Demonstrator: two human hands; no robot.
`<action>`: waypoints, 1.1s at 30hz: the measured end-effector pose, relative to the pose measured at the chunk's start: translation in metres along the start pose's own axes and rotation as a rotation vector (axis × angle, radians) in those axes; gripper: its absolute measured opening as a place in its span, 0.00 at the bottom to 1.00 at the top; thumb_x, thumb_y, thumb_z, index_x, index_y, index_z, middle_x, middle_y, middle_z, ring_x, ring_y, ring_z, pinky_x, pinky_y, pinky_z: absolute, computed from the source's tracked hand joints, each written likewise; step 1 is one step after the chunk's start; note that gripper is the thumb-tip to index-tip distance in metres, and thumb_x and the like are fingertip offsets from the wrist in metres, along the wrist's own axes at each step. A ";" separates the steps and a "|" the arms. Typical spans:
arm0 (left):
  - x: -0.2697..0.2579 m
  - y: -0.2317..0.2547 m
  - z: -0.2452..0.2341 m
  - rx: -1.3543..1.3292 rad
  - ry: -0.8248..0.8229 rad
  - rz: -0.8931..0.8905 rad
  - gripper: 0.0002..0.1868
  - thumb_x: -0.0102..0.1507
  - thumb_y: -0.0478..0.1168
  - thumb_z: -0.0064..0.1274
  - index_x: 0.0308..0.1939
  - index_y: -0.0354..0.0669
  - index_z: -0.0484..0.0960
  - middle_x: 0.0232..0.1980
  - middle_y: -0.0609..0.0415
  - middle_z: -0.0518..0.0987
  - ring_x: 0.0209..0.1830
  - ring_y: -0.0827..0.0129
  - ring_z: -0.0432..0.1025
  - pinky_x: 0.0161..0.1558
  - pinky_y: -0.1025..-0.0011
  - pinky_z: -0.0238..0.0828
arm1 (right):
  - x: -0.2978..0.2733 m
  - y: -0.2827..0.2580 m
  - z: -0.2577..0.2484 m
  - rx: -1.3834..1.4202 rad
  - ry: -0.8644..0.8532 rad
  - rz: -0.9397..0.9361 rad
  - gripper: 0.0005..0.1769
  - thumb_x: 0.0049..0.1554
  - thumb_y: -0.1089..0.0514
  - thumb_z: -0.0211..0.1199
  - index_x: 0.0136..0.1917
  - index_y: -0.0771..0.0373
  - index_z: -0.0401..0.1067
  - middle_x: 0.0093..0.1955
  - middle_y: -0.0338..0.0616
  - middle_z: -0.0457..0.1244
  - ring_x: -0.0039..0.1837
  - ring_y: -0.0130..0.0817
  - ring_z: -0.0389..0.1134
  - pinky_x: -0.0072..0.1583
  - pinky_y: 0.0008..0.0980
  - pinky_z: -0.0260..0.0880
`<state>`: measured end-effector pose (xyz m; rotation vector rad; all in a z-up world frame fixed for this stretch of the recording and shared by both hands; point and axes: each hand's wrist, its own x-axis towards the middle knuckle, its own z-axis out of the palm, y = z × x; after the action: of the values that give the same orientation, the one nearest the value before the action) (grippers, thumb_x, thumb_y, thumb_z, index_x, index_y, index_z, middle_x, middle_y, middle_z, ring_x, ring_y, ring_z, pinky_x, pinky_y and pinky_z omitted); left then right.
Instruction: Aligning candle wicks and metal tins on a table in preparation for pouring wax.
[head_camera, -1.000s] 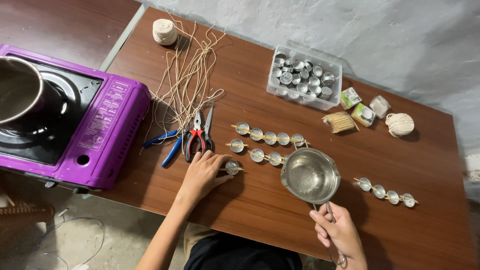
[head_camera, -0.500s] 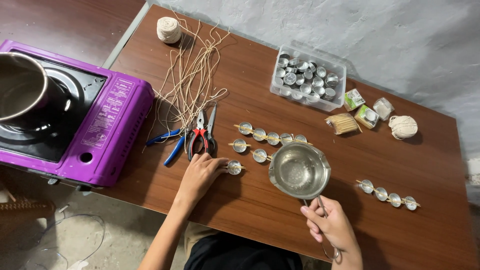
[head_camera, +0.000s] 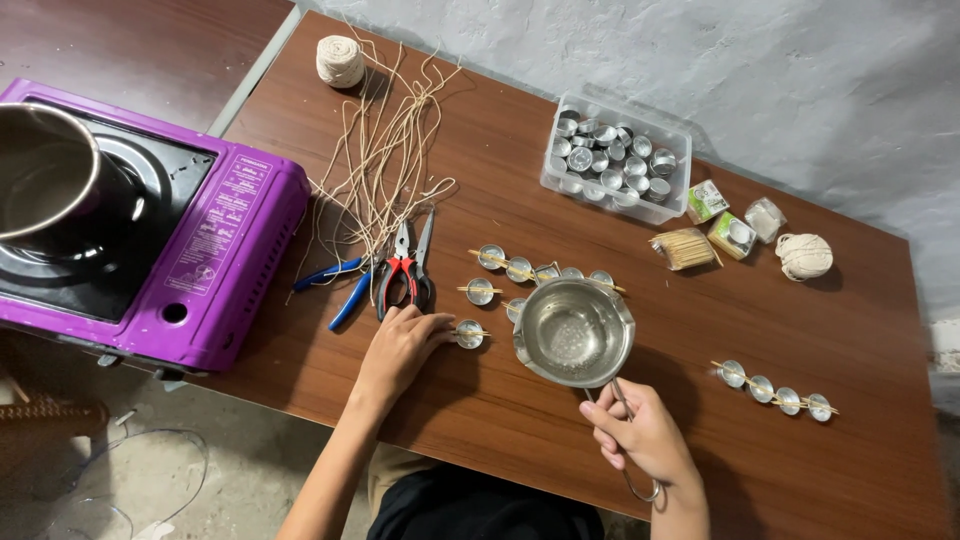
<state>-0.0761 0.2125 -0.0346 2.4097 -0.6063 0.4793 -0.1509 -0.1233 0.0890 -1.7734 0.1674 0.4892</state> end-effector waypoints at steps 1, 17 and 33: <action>0.000 0.000 0.000 0.001 0.014 0.005 0.12 0.69 0.46 0.54 0.49 0.43 0.82 0.42 0.58 0.86 0.34 0.65 0.67 0.41 0.66 0.60 | 0.001 0.001 0.000 0.004 -0.006 0.004 0.18 0.60 0.64 0.66 0.33 0.65 0.61 0.17 0.47 0.59 0.17 0.32 0.56 0.22 0.27 0.54; 0.001 0.000 -0.005 -0.006 -0.004 -0.015 0.13 0.67 0.46 0.56 0.51 0.44 0.83 0.39 0.59 0.85 0.36 0.66 0.67 0.43 0.67 0.61 | 0.003 -0.009 0.007 -0.031 -0.017 0.007 0.19 0.60 0.63 0.66 0.33 0.64 0.59 0.18 0.46 0.59 0.17 0.31 0.56 0.24 0.26 0.54; -0.002 -0.004 0.001 0.023 0.035 -0.005 0.13 0.67 0.47 0.57 0.50 0.46 0.83 0.39 0.61 0.85 0.36 0.65 0.67 0.45 0.66 0.61 | 0.005 -0.007 0.008 -0.049 -0.028 0.007 0.18 0.60 0.63 0.67 0.34 0.65 0.60 0.18 0.45 0.58 0.17 0.32 0.56 0.24 0.26 0.54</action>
<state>-0.0751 0.2153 -0.0381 2.4189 -0.5817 0.5281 -0.1455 -0.1133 0.0918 -1.8133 0.1431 0.5275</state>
